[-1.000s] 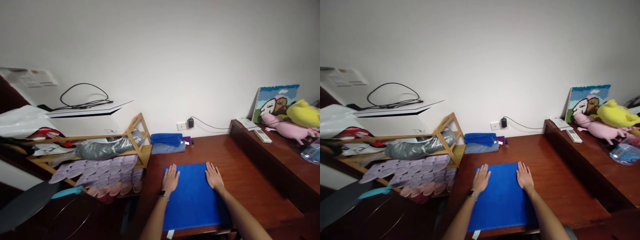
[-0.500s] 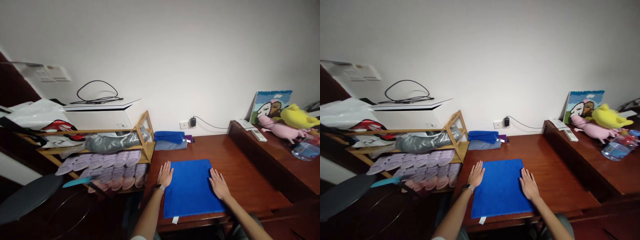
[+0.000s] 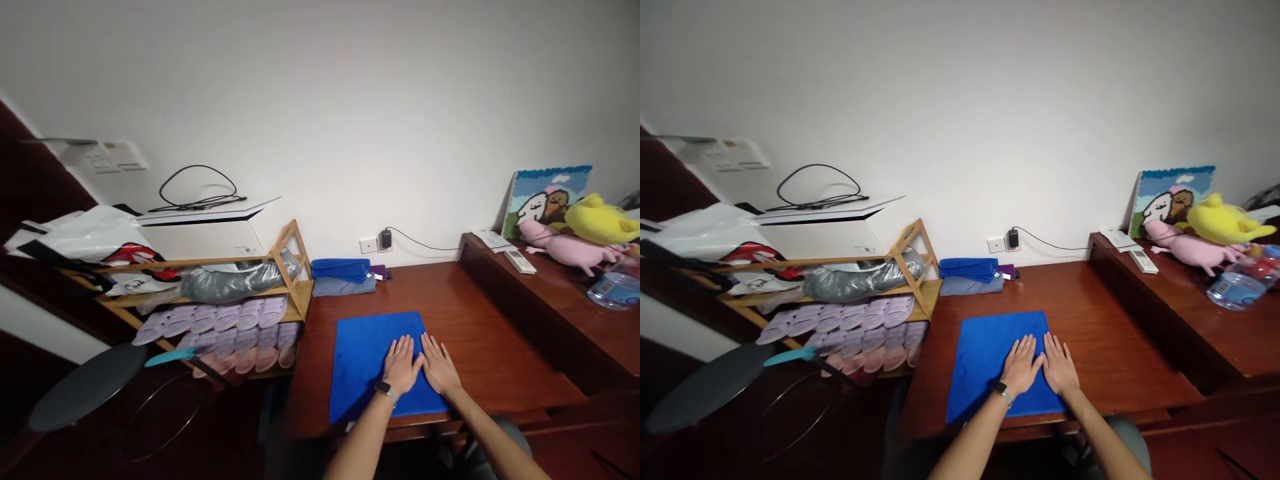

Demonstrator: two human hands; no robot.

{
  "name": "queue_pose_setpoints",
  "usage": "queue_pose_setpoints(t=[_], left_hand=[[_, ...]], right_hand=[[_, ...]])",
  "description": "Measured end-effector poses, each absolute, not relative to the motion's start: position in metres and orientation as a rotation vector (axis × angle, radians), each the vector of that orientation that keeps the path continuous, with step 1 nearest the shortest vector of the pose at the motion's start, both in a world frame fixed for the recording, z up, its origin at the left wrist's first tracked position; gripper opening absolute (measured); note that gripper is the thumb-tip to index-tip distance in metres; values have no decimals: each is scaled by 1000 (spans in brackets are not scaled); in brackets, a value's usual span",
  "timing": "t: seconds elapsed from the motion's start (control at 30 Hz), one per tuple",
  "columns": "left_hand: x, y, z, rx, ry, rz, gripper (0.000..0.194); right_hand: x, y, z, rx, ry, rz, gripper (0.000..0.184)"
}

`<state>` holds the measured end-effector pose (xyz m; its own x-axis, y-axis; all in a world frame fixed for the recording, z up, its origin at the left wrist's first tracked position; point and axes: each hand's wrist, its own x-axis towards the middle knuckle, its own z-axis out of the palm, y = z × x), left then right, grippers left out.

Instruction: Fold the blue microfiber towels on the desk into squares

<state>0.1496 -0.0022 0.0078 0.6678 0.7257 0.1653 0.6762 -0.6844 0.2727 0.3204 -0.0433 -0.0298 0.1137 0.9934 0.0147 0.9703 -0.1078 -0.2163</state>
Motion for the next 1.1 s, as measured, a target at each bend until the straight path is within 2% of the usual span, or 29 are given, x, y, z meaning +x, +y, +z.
queue_pose_setpoints(t=[0.07,0.27,0.4,0.6,0.77,0.87,0.97,1.1], left_hand=[[119,-1,2,2656,1254,366,65],[-41,8,-7,2504,1842,309,67],[-69,4,-9,2519,1899,305,64],[-63,0,-7,2532,1912,456,62],[-56,-11,9,2515,1847,640,58],[-9,-26,23,2551,1686,663,57],[70,-43,32,2692,1331,572,58],[162,-62,29,2729,1019,455,64]], right_hand=[[321,-44,-31,-2206,-1957,192,68],[319,-44,-28,-2199,-1943,194,68],[318,-44,-15,-2243,-1938,271,70],[325,-78,-18,-2126,-1890,73,70],[328,-107,-39,-2152,-1925,147,68],[325,-111,-36,-2162,-1924,154,67],[322,-112,-25,-2132,-1923,125,67],[325,-114,-16,-2061,-2029,216,63]])
